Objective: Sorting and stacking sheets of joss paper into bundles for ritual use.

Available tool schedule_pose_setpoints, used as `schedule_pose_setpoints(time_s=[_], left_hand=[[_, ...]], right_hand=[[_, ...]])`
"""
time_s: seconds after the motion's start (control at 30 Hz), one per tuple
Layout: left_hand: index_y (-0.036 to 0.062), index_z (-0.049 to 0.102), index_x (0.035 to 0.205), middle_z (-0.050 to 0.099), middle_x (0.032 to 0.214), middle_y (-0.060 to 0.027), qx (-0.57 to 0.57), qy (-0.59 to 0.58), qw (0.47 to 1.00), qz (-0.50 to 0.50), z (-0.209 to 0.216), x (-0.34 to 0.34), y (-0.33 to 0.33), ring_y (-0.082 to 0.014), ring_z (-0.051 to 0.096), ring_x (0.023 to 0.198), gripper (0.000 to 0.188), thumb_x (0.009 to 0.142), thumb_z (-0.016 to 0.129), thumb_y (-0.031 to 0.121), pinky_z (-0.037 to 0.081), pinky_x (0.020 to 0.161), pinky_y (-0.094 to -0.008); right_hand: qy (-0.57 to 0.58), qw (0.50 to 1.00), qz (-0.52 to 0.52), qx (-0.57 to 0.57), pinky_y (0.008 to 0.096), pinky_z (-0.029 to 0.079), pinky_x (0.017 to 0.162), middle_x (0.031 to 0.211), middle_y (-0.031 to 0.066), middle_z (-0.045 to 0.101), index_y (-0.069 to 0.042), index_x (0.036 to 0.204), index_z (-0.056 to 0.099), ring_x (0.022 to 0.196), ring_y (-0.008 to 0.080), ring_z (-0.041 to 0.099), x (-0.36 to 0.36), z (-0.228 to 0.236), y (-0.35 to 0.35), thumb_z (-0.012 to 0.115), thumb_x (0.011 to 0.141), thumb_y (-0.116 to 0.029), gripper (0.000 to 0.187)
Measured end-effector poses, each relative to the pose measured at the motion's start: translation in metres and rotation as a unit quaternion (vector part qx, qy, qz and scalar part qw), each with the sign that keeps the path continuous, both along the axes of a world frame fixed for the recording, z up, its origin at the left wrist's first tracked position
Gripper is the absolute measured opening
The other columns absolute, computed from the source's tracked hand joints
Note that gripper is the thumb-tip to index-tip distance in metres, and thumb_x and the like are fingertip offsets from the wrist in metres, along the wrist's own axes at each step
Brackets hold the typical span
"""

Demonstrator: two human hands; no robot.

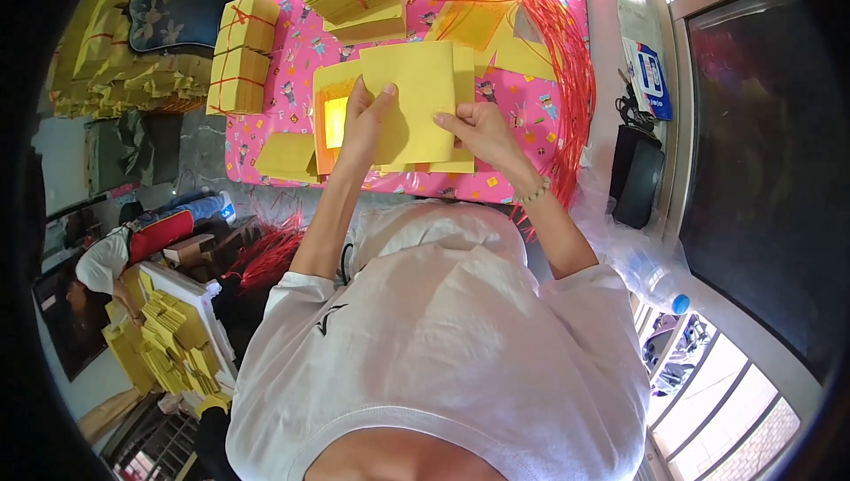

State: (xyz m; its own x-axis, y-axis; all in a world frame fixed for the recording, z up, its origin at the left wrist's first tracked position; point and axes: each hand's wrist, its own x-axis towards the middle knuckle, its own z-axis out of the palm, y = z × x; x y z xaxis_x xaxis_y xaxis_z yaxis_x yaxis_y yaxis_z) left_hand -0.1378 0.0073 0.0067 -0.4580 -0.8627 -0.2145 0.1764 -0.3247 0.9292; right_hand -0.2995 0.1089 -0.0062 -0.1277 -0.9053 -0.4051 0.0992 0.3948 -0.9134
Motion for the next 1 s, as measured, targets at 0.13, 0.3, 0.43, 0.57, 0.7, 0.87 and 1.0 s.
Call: schedule_pose_setpoints(time_s=[0.13,0.3,0.43,0.57,0.7,0.87,1.0], left_hand=[[0.0035,0.045,0.122,0.060,0.112,-0.0072,-0.007,0.002,1.000,0.009,0.002,-0.002,-0.003,-0.0149,0.057,0.102,0.030,0.093,0.052,0.007,0.046,0.087,-0.0295],[0.0041,0.043,0.123,0.059,0.111,-0.0058,-0.074,0.017,0.996,0.036,-0.007,-0.002,-0.001,-0.0128,0.056,0.101,0.030,0.094,0.052,0.009,0.045,0.086,-0.0274],[0.0038,0.045,0.122,0.058,0.111,-0.0054,-0.055,0.020,0.997,0.040,-0.006,0.000,0.004,-0.0116,0.054,0.102,0.029,0.094,0.052,0.009,0.044,0.087,-0.0265],[0.0018,0.048,0.120,0.059,0.112,-0.0058,-0.110,0.049,0.993,-0.004,-0.034,0.010,0.011,-0.0112,0.054,0.104,0.028,0.093,0.054,0.005,0.043,0.090,-0.0267],[0.0002,0.049,0.118,0.059,0.115,-0.0069,-0.107,0.064,0.992,-0.034,-0.055,0.021,0.019,-0.0119,0.054,0.105,0.027,0.092,0.056,0.004,0.042,0.091,-0.0275],[0.0011,0.053,0.111,0.059,0.107,-0.0046,-0.133,0.050,0.989,-0.041,-0.055,0.018,0.022,-0.0115,0.053,0.100,0.019,0.092,0.057,0.005,0.042,0.089,-0.0272],[0.0022,0.056,0.104,0.058,0.099,-0.0036,-0.198,0.018,0.978,-0.067,-0.056,0.024,0.019,-0.0119,0.052,0.094,0.014,0.091,0.058,0.005,0.041,0.086,-0.0262]], right_hand=[[-0.005,0.999,-0.001,-0.032,0.0205,0.047,0.060,0.083,0.0013,0.068,0.002,0.101,0.068,0.070,0.0039,0.059,0.001,-0.005,-0.004,0.064,0.089,-0.019,0.024],[-0.003,0.998,-0.011,-0.057,0.0211,0.047,0.061,0.083,0.0016,0.068,0.004,0.099,0.068,0.071,0.0049,0.059,0.002,-0.018,0.004,0.065,0.088,-0.014,0.021],[0.025,0.993,-0.034,-0.107,0.0215,0.046,0.060,0.083,0.0037,0.069,0.005,0.096,0.067,0.072,0.0053,0.060,0.003,-0.030,0.007,0.067,0.086,-0.011,0.019],[0.097,0.987,-0.068,-0.110,0.0269,0.048,0.064,0.084,0.0084,0.070,0.002,0.096,0.068,0.073,0.0114,0.063,-0.004,-0.063,0.011,0.070,0.082,-0.013,0.020],[0.378,0.905,-0.044,-0.187,0.0368,0.048,0.072,0.083,0.0121,0.067,0.000,0.093,0.068,0.081,0.0261,0.062,0.000,-0.058,0.019,0.072,0.077,-0.015,0.022],[0.396,0.909,-0.026,-0.126,0.0398,0.047,0.073,0.078,0.0117,0.065,0.000,0.087,0.066,0.084,0.0297,0.059,0.002,-0.062,0.020,0.071,0.077,-0.014,0.018],[0.385,0.901,-0.031,-0.195,0.0400,0.048,0.084,0.110,0.0154,0.059,-0.003,0.111,0.059,0.100,0.0296,0.057,0.004,-0.038,0.019,0.077,0.072,-0.019,0.046]])
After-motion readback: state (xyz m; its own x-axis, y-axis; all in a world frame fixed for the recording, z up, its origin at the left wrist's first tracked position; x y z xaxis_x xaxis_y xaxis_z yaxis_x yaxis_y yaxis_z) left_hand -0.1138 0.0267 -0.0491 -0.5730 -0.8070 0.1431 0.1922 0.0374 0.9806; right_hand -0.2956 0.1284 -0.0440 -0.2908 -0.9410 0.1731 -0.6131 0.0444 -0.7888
